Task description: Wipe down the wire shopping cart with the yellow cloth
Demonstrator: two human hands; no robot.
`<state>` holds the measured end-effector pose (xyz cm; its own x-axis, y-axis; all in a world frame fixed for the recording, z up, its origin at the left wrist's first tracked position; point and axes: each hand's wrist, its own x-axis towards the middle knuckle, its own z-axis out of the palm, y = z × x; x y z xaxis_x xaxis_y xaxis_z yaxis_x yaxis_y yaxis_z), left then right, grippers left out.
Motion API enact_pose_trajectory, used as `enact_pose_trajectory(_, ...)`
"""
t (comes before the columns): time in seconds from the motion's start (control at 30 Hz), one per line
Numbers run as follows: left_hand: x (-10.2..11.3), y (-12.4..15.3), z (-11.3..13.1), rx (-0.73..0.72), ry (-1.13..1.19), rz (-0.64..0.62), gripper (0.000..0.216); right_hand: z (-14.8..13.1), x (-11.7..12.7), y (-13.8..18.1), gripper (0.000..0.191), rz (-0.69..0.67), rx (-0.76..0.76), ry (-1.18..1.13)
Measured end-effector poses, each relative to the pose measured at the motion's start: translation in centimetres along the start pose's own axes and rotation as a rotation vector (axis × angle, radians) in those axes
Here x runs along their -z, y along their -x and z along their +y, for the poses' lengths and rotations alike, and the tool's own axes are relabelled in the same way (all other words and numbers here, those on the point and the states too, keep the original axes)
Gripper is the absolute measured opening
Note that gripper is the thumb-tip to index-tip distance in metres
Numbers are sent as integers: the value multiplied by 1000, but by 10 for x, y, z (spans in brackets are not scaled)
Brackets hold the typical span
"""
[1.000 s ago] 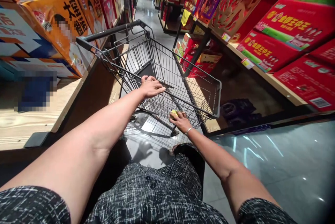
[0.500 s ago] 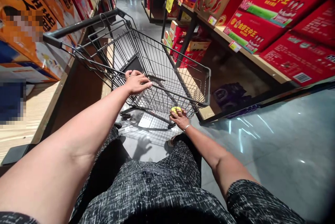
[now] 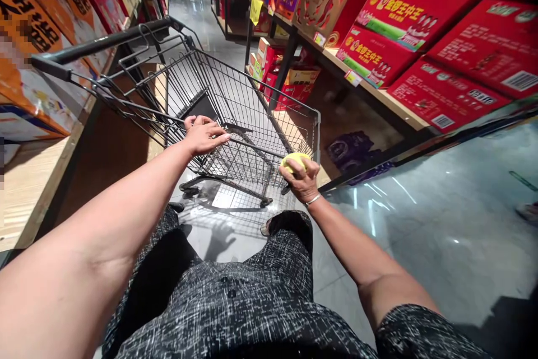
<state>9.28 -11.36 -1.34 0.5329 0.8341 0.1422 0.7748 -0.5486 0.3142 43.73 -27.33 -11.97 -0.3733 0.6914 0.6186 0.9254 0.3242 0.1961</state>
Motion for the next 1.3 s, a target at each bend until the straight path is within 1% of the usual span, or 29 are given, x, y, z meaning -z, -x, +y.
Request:
enact_pose_trajectory(0.03,0,0,-1,-2,0,2,46,4,5,-1,40,43,-18,15)
enact_pose_trajectory(0.07,0,1,-1,-5,-1,3,46,6,6,1,40,51,-26,18)
enact_pose_trajectory(0.1,0,1,-1,-6,-2,4,46,7,5,6,39,26,-25,7)
enact_pose_trajectory(0.17,0,1,0,-6,-3,1,46,4,-4,22,36,-112,-19,-33)
enact_pose_trajectory(0.27,-1,0,0,-7,1,1,46,-5,-28,53,30,-424,-63,-87)
enact_pose_trajectory(0.33,-1,-2,1,-10,10,1,46,-12,-44,69,25,-588,-96,-114)
enact_pose_trajectory(0.4,-1,-3,2,-8,17,-2,46,-18,-56,77,19,-666,-98,-131)
enact_pose_trajectory(0.47,-1,-5,3,-2,18,-7,45,-21,-61,78,15,-668,-83,-125)
enact_pose_trajectory(0.53,-2,-5,4,4,15,-8,44,-20,-58,74,16,-629,-73,-101)
enact_pose_trajectory(0.63,-3,-6,4,8,11,0,45,-9,-37,63,23,-493,-69,-84)
enact_pose_trajectory(0.7,-4,-7,3,3,9,6,46,5,-15,54,26,-332,-104,-60)
enact_pose_trajectory(0.8,-5,-7,1,-14,4,7,46,29,19,38,24,-52,-236,49)
enact_pose_trajectory(0.87,-4,-6,0,-19,-3,9,46,39,33,28,22,65,-307,102)
enact_pose_trajectory(0.9,-4,-5,-1,-20,-6,10,46,41,35,25,21,98,-327,107)
enact_pose_trajectory(0.97,-3,-4,-1,-18,-12,11,47,39,32,21,19,135,-363,95)
enact_pose_trajectory(1.13,0,1,0,-17,-3,10,48,16,6,24,22,230,-503,124)
enact_pose_trajectory(1.23,1,1,-1,-12,-2,-3,48,4,0,24,21,288,-576,108)
enact_pose_trajectory(1.3,1,1,-2,-12,-5,-2,48,-4,1,22,21,288,-659,78)
